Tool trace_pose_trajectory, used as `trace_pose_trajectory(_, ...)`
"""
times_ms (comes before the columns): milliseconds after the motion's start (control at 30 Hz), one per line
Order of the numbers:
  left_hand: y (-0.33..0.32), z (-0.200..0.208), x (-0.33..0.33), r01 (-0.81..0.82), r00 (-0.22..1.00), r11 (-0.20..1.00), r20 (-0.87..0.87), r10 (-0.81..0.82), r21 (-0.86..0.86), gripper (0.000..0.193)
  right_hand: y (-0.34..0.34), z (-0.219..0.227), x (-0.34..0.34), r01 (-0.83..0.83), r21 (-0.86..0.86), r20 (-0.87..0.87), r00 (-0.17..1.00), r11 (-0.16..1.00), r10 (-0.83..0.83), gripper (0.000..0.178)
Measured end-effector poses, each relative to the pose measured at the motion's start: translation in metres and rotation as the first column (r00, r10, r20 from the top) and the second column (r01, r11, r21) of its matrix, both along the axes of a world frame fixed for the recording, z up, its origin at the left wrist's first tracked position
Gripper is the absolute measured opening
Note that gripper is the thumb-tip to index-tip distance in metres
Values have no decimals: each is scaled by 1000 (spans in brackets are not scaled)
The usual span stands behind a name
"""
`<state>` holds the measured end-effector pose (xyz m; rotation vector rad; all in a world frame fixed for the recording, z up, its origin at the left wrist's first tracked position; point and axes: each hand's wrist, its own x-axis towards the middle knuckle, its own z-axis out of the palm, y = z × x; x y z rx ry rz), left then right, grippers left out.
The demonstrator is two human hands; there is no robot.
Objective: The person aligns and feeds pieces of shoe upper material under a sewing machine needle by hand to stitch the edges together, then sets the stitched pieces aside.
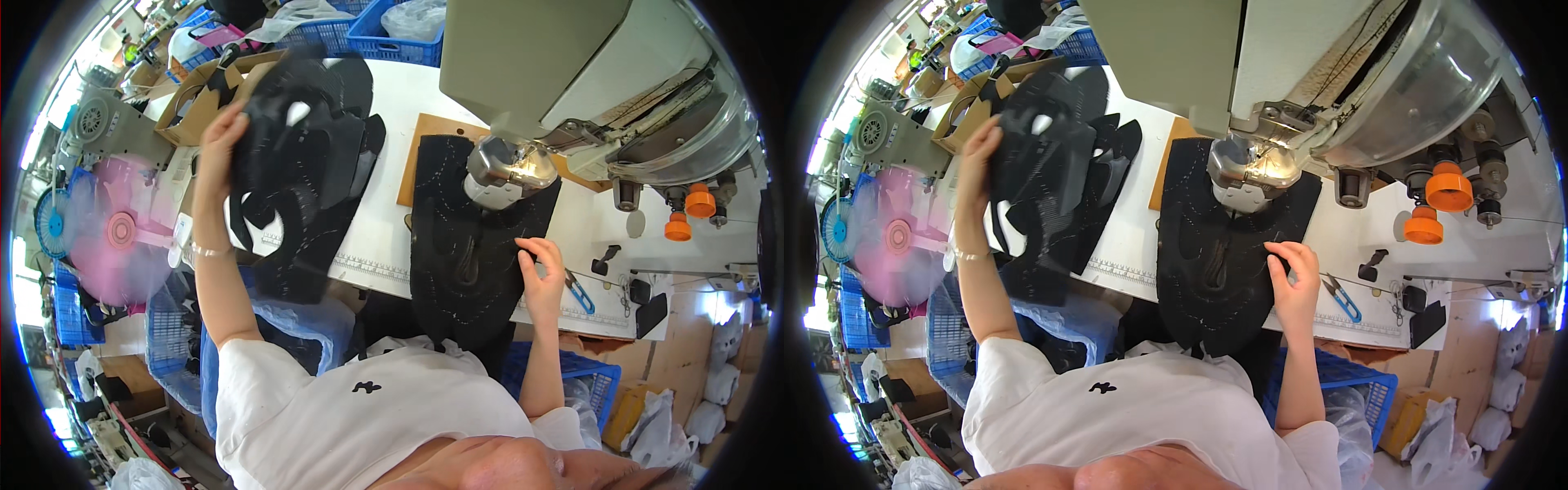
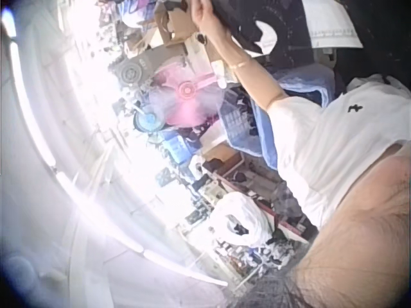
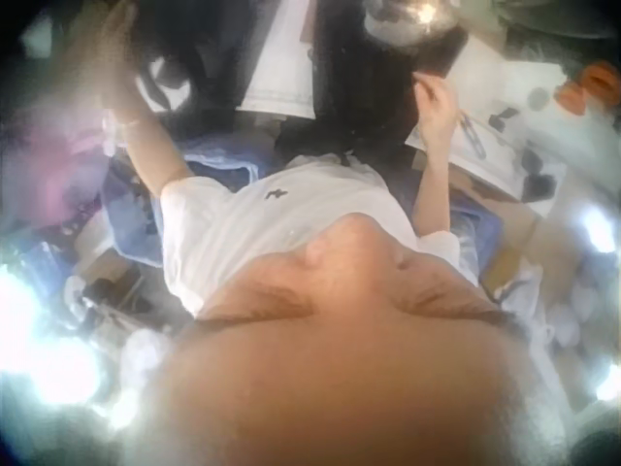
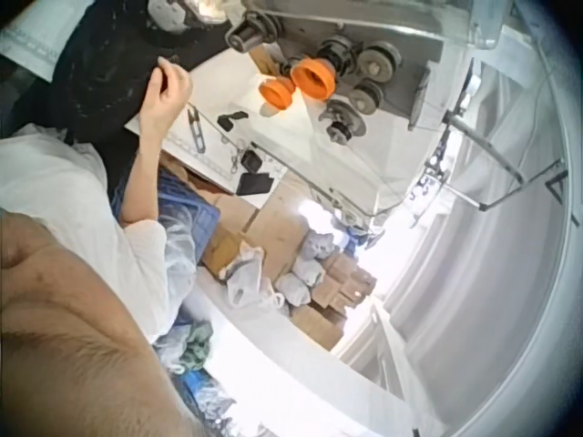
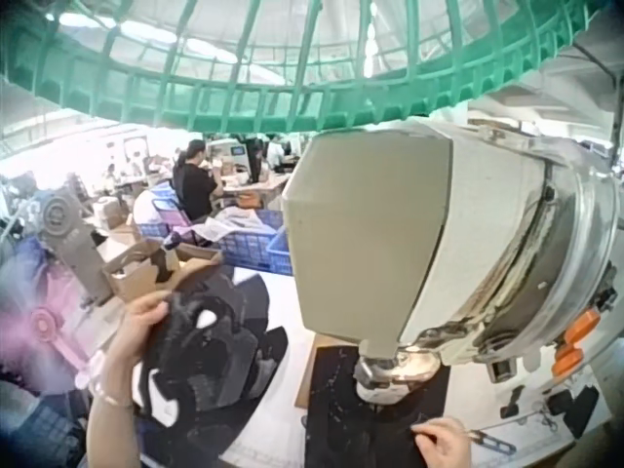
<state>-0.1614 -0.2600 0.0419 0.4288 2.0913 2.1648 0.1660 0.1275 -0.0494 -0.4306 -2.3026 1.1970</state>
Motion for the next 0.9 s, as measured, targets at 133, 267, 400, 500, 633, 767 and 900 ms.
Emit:
trace_pose_trajectory(133,-3,-104,-62,-47,999,860,-30,37,-509,35,-13,-6,0,-10,90,11,1000,996,9,21)
trace_pose_trajectory(267,27,-113,-32,-389,888,453,-457,-48,-802,48,-22,-9,5,25,120,44,999,992,-31,26)
trace_pose_trajectory(400,72,-93,68,-448,792,473,-582,-184,-759,77,-28,-23,14,21,317,96,994,948,-55,46)
trace_pose_trajectory(500,90,-99,127,-317,826,456,-479,-298,-832,83,-27,-30,8,21,352,55,997,936,-44,46)
trace_pose_trajectory(633,112,-115,128,-565,655,438,-703,-277,-699,60,-22,-25,-1,5,377,36,999,926,-20,41)
trace_pose_trajectory(767,135,-129,134,-690,639,149,-692,-335,-709,49,-19,-27,-3,1,365,20,1000,931,-9,37)
trace_pose_trajectory(900,156,-85,159,-783,542,147,-779,-315,-605,52,-14,-27,-4,9,402,19,1000,916,-19,38)
